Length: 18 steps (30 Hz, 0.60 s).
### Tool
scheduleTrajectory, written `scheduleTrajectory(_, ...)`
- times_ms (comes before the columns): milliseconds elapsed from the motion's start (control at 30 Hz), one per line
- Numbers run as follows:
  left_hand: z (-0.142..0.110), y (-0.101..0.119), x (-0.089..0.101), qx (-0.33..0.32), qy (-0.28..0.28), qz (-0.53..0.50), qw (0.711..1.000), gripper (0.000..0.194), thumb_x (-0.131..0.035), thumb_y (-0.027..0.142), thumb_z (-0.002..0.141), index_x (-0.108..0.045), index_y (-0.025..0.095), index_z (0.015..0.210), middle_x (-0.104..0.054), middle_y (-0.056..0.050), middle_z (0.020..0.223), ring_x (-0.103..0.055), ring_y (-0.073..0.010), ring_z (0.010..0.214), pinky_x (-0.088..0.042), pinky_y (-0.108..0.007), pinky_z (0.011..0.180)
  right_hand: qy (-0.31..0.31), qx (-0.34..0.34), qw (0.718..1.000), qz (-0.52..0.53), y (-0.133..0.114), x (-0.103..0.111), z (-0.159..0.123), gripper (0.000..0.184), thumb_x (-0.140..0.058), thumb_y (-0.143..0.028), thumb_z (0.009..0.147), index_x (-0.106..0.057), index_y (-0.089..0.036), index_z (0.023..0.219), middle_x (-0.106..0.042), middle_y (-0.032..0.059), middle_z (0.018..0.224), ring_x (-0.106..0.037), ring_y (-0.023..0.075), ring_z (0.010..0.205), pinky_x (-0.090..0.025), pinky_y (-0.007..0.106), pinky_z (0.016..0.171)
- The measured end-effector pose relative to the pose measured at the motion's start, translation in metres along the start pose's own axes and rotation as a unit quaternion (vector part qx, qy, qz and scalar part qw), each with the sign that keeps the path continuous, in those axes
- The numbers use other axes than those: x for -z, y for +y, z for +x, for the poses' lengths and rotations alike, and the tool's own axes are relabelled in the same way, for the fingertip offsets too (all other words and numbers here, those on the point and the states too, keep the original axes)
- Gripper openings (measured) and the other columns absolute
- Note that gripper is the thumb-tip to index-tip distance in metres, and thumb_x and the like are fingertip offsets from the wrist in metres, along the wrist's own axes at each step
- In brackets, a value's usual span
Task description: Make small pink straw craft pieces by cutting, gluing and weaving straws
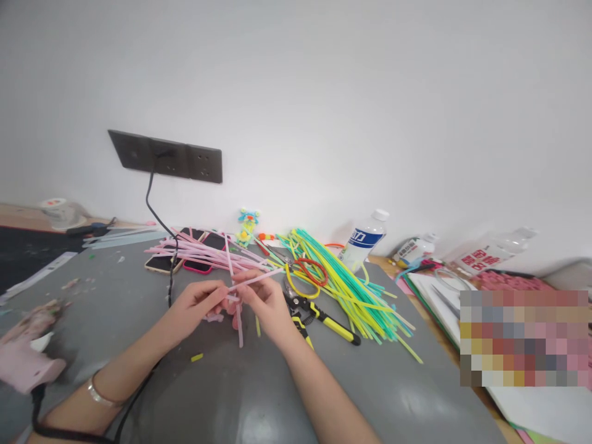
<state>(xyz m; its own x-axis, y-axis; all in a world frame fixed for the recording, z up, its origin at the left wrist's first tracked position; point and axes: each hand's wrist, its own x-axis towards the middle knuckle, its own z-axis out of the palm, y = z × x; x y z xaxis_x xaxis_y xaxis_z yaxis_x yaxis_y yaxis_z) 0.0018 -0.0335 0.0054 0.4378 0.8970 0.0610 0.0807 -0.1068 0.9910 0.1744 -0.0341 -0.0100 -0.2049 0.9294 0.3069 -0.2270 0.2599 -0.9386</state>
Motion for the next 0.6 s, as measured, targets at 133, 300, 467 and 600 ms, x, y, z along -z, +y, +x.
scheduleTrajectory(133,0.0003,-0.0030,0.0002,-0.005,0.011,0.021,1.000,0.040,-0.049,0.047,0.092,-0.061,0.016,0.070,-0.060,0.001,0.061,-0.056,-0.0112,0.055,-0.040,-0.019,0.049,0.034,0.009,0.999,-0.026,0.0005,-0.0002,0.0003,0.026,-0.073,-0.046,0.082,-0.071,-0.020,0.081,-0.071,0.0021,0.069,-0.067,0.0160,0.061,-0.054,0.026,0.058)
scheduleTrajectory(300,0.0001,-0.0028,0.0019,-0.044,0.068,0.046,0.996,0.039,-0.051,0.046,0.091,-0.060,0.017,0.067,-0.061,0.001,0.060,-0.058,-0.0130,0.058,-0.043,-0.021,0.054,0.060,0.050,0.994,-0.077,-0.0003,-0.0008,-0.0025,0.020,-0.075,-0.040,0.081,-0.072,-0.021,0.083,-0.073,0.0048,0.078,-0.068,0.0181,0.071,-0.056,0.029,0.065)
scheduleTrajectory(467,-0.0006,-0.0010,0.0016,-0.055,0.097,0.055,0.992,0.039,-0.052,0.047,0.091,-0.060,0.017,0.068,-0.061,0.001,0.059,-0.059,-0.0138,0.058,-0.043,-0.021,0.053,0.038,0.073,0.993,-0.080,0.0030,-0.0020,-0.0038,0.012,-0.077,-0.031,0.079,-0.071,-0.022,0.085,-0.071,0.0041,0.084,-0.068,0.0183,0.078,-0.055,0.030,0.070)
scheduleTrajectory(600,-0.0011,-0.0028,0.0009,-0.048,0.043,0.042,0.997,0.041,-0.049,0.048,0.093,-0.065,0.016,0.072,-0.064,-0.002,0.064,-0.061,-0.0148,0.061,-0.044,-0.023,0.056,0.061,0.073,0.991,-0.094,-0.0003,-0.0004,-0.0019,0.013,-0.076,-0.031,0.079,-0.069,-0.021,0.077,-0.068,0.0027,0.076,-0.064,0.0164,0.072,-0.052,0.028,0.067)
